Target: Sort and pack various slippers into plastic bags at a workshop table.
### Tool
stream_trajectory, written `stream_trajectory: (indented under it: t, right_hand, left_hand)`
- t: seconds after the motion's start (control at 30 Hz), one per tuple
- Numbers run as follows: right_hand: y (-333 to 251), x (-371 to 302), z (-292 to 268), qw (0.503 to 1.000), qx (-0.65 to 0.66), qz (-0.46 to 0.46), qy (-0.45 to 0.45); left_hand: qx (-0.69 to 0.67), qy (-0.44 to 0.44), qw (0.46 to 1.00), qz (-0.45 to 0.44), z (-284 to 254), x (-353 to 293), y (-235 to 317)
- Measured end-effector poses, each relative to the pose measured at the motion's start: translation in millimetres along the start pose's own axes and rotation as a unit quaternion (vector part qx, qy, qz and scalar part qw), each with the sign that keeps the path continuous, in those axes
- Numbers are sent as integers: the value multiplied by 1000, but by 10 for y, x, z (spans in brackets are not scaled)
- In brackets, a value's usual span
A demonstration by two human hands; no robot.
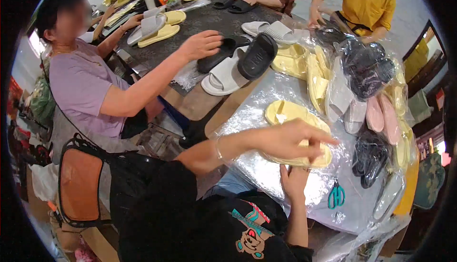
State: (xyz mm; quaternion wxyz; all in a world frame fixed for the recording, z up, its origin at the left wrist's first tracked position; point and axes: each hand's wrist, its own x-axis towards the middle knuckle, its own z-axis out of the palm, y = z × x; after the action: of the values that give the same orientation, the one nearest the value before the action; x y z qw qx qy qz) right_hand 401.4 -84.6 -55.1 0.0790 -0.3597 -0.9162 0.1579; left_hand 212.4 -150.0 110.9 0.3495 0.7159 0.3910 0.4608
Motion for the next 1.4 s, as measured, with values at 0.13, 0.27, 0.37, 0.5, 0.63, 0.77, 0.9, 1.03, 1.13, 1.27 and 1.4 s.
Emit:
stream_trajectory:
  t: [0.13, 0.27, 0.37, 0.5, 0.63, 0.77, 0.9, 1.03, 1.13, 1.27, 1.4]
  right_hand:
    - [288, -121, 160, 998, 42, -3, 39]
    - [191, -138, 111, 991, -4, -51, 123]
    - [232, -136, 86, 997, -22, -30, 73]
    - [93, -34, 55, 999, -25, -19, 26]
    - [189, -85, 167, 998, -29, -20, 48]
    - [168, -87, 134, 998, -20, -21, 49]
    - [103, -63, 12, 999, 22, -35, 35]
    - [285, -156, 8, 997, 60, -14, 54]
    - [251, -170, -51, 994, 81, -42, 65]
    - [223, -171, -88, 996, 56, -23, 72]
    - [250, -222, -173, 997, -37, -19, 63]
  left_hand:
    - [-380, -146, 858, 314, -4, -720, 546]
    - [-362, -153, 787, 475, -22, -978, 1074]
    - [-240, -143, 838, 469, -90, -1032, 1189]
    - [-107, -16, 874, 474, -61, -1056, 1466]
    - [-167, -27, 887, 429, -111, -1006, 1494]
    - [-165, -86, 910, 371, -131, -1088, 1522]
    - [-176, -96, 883, 424, -141, -1142, 1519]
    - [-277, -263, 840, 386, -444, -830, 1129]
    - [-374, 124, 875, 281, -45, -890, 561]
    - [438, 170, 871, -141, 169, -775, -631]
    - [492, 127, 836, -209, 423, -1002, -1574]
